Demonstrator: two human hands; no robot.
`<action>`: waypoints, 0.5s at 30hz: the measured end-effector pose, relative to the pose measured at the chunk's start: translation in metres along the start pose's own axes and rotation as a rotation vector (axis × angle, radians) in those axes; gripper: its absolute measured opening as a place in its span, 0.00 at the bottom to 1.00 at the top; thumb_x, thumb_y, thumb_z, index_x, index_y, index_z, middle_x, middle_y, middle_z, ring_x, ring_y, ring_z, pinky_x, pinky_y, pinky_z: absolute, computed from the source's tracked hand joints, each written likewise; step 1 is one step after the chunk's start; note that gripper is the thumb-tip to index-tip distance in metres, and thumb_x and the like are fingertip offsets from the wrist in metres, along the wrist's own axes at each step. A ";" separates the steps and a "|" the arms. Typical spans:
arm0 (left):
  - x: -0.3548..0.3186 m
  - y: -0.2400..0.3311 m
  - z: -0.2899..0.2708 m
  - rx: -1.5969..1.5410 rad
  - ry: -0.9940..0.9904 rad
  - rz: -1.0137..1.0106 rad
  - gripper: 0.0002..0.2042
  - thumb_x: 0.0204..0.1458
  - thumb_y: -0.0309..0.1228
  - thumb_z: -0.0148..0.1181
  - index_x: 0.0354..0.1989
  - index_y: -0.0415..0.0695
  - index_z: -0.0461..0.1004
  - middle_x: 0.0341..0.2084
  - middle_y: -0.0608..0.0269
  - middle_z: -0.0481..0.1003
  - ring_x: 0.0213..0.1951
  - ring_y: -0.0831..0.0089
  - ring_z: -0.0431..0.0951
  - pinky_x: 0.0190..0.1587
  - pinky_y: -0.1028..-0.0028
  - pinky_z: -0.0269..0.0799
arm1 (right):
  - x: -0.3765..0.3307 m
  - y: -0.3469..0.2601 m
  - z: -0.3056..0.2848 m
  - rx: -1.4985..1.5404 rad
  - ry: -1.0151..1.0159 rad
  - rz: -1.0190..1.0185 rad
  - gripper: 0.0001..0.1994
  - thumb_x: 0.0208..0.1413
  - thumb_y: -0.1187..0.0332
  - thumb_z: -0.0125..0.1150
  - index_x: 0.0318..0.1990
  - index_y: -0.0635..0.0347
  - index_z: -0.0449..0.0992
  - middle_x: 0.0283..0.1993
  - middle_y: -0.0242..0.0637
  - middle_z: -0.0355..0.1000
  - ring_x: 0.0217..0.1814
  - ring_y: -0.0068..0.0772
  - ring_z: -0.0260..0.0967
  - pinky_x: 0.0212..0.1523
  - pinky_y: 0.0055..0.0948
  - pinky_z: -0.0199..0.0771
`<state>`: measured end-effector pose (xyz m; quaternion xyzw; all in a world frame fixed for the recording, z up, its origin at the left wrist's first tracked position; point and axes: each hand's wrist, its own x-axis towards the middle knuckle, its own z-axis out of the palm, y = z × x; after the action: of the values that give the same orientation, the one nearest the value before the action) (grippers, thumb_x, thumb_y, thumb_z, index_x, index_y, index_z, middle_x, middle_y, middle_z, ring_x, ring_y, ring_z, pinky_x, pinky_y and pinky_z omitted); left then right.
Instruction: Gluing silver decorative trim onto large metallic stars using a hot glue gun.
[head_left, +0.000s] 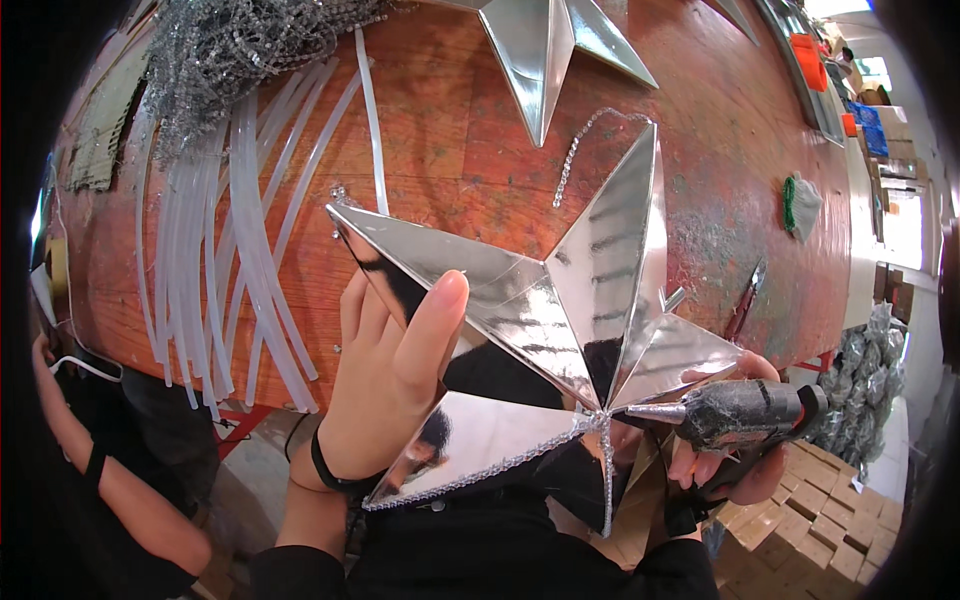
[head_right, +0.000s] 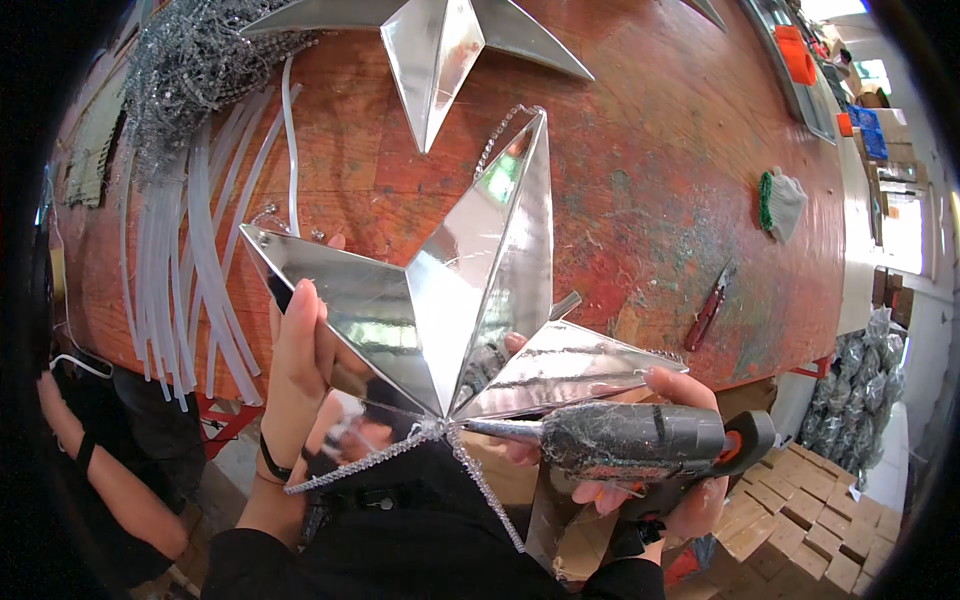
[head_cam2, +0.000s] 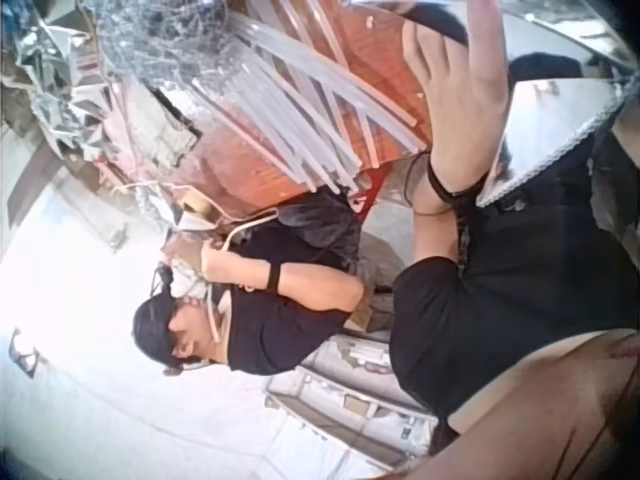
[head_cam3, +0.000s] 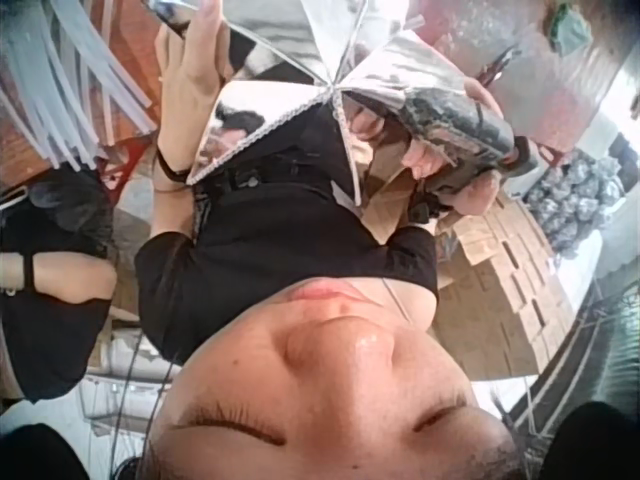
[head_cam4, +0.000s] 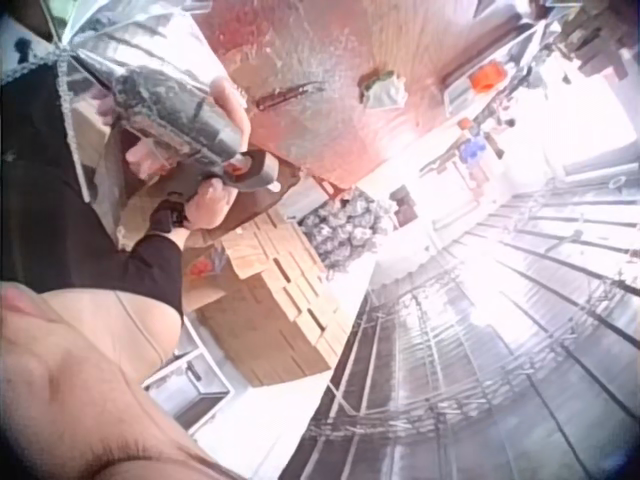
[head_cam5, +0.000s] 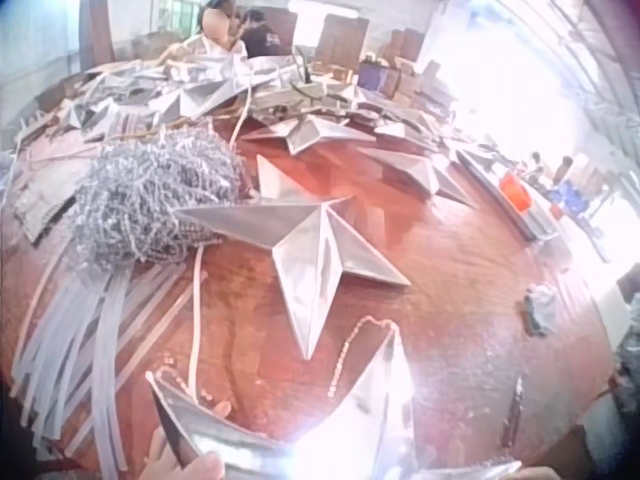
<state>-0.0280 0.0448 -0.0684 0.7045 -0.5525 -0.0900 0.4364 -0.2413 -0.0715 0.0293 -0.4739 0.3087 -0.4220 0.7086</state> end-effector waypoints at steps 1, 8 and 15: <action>0.001 0.000 0.001 -0.005 -0.003 0.000 0.23 0.46 0.19 0.59 0.53 0.43 0.63 0.39 0.55 0.72 0.44 0.53 0.68 0.51 0.57 0.58 | 0.000 -0.001 0.001 0.005 0.011 0.001 0.38 0.57 0.53 0.41 0.58 0.87 0.41 0.22 0.45 0.72 0.15 0.36 0.70 0.30 0.30 0.78; 0.000 -0.001 0.000 -0.016 -0.014 -0.006 0.25 0.46 0.19 0.59 0.54 0.43 0.62 0.40 0.54 0.72 0.45 0.53 0.68 0.51 0.56 0.58 | 0.006 0.002 0.017 0.056 0.072 0.016 0.40 0.57 0.51 0.42 0.59 0.85 0.38 0.31 0.56 0.69 0.16 0.37 0.71 0.28 0.32 0.79; 0.008 0.000 0.002 -0.017 -0.015 -0.012 0.26 0.46 0.18 0.58 0.55 0.43 0.61 0.40 0.54 0.72 0.45 0.53 0.68 0.52 0.55 0.58 | 0.011 0.007 0.031 0.114 0.120 0.030 0.42 0.57 0.50 0.42 0.61 0.83 0.36 0.40 0.68 0.66 0.18 0.38 0.73 0.26 0.33 0.80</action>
<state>-0.0265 0.0369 -0.0667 0.7034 -0.5507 -0.1028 0.4374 -0.2081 -0.0666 0.0332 -0.4019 0.3332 -0.4561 0.7207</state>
